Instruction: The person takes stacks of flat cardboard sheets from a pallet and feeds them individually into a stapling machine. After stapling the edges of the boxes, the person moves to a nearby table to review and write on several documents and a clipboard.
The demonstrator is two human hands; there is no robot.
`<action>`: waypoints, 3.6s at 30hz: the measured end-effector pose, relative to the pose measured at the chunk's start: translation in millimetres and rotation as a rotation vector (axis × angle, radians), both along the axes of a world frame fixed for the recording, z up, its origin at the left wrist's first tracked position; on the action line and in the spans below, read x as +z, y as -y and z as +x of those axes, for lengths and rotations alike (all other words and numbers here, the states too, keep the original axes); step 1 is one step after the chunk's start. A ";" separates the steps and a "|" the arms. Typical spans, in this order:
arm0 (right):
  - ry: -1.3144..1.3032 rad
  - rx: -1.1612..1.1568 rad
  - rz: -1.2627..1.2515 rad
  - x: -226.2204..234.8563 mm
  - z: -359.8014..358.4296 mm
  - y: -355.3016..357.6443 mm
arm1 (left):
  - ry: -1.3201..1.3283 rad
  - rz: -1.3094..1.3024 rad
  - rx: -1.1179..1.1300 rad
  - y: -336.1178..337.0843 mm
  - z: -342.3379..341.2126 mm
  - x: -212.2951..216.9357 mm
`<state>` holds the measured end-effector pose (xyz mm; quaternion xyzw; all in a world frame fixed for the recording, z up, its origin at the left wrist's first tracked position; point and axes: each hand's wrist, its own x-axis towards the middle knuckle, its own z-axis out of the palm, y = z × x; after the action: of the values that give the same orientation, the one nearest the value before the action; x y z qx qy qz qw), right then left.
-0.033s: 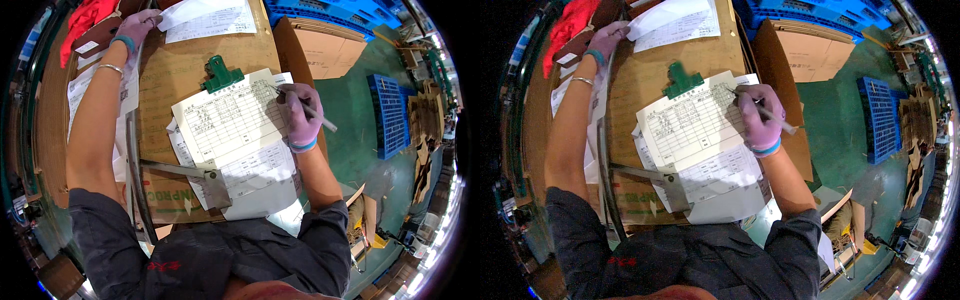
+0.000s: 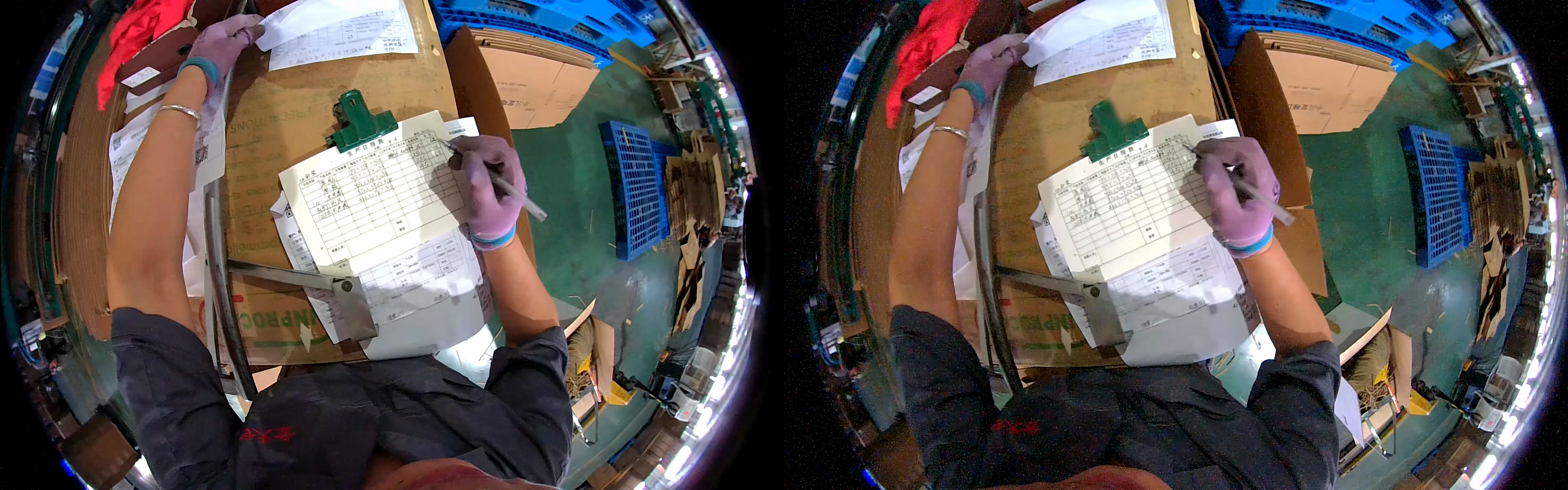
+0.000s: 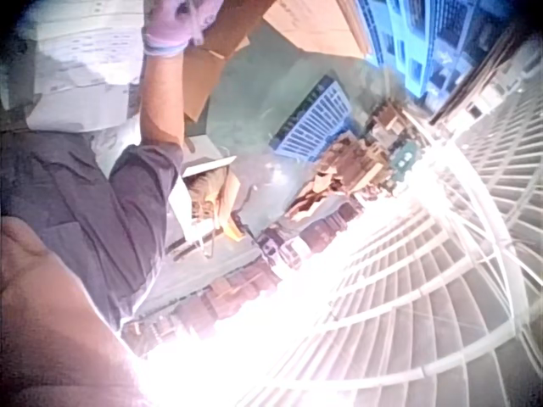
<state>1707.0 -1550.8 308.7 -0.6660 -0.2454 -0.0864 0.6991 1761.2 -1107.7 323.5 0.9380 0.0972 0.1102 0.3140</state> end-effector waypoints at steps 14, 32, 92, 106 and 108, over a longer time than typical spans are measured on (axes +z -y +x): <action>0.131 0.099 -0.404 3.0 7.5 -0.4 | -0.023 0.117 -0.036 0.0 1.2 4.1; 0.196 0.078 -0.420 2.8 8.0 0.0 | 0.007 0.136 -0.049 -0.6 0.8 4.3; -0.191 0.196 -0.246 6.8 5.9 -2.1 | 0.019 0.155 -0.016 16.7 -4.7 12.1; -0.085 0.209 -0.188 14.3 8.5 0.9 | 0.081 0.175 -0.014 11.2 -3.2 4.4; -0.083 0.269 -0.218 17.6 9.5 -1.2 | 0.085 0.182 -0.019 8.9 -3.9 3.6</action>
<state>1716.6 -1549.6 326.3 -0.7019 -0.3111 0.0628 0.6377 1757.3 -1116.7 327.1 0.9579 0.0643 0.1554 0.2326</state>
